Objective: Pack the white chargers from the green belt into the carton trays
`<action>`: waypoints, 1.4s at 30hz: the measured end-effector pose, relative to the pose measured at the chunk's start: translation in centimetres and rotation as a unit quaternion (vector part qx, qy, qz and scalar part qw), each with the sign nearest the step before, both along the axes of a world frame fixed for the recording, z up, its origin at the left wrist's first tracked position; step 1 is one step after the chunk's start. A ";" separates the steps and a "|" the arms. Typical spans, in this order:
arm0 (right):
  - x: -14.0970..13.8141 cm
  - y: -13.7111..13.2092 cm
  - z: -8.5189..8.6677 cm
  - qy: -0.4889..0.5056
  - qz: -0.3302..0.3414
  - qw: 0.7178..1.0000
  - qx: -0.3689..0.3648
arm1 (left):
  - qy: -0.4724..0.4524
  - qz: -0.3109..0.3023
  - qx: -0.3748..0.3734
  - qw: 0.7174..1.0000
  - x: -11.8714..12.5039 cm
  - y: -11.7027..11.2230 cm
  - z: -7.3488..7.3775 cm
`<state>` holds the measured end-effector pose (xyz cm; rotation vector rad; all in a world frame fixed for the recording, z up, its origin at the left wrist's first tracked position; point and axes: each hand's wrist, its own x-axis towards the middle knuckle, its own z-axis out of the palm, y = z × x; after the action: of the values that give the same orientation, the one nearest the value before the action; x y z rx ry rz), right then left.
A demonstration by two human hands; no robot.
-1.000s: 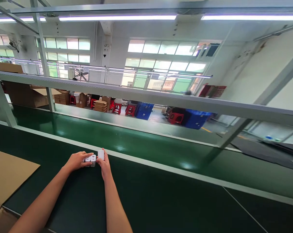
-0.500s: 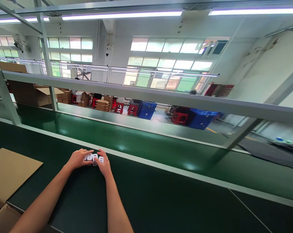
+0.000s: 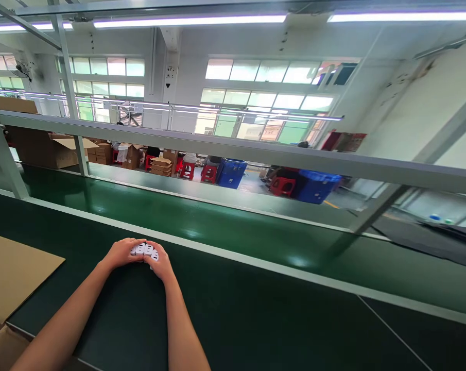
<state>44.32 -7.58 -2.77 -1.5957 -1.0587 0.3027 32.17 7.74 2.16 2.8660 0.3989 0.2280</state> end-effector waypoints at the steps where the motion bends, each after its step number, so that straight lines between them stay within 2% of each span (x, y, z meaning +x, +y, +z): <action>1: 0.0 0.0 0.1 0.000 0.000 1.000 0.000 | 0.000 0.000 -0.001 1.000 0.0 0.0 0.0; 15: -0.3 -0.3 0.5 0.021 0.010 1.000 0.007 | 0.000 -0.004 -0.016 1.000 0.0 0.2 -0.2; 17: 0.0 -0.7 0.5 0.038 0.032 0.999 0.001 | -0.002 -0.003 -0.018 1.000 0.0 0.1 0.0; 22: 0.8 -1.9 1.0 0.136 0.134 0.982 -0.012 | -0.016 -0.015 -0.042 0.999 -0.7 0.4 0.8; 28: 2.1 -2.9 1.4 0.157 0.164 0.973 -0.040 | -0.006 0.014 -0.114 0.993 -2.0 2.5 1.0; 31: 2.4 -3.0 1.3 0.155 0.161 0.974 -0.044 | 0.028 0.041 -0.129 0.990 -2.3 3.5 0.5; 33: 2.4 -2.9 1.3 0.120 0.148 0.980 -0.054 | 0.042 0.050 -0.136 0.989 -2.3 3.9 0.2; 37: 2.2 -2.9 1.5 0.028 0.078 0.993 -0.080 | 0.034 0.030 -0.152 0.987 -1.9 4.0 -0.2; 42: 1.8 -2.9 2.0 -0.021 0.029 0.996 -0.085 | -0.001 0.017 -0.152 0.988 -1.3 4.1 -0.6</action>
<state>46.09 -10.43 -0.77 -1.7307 -1.1382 0.4098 30.90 11.82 1.59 2.5607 0.4399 0.1607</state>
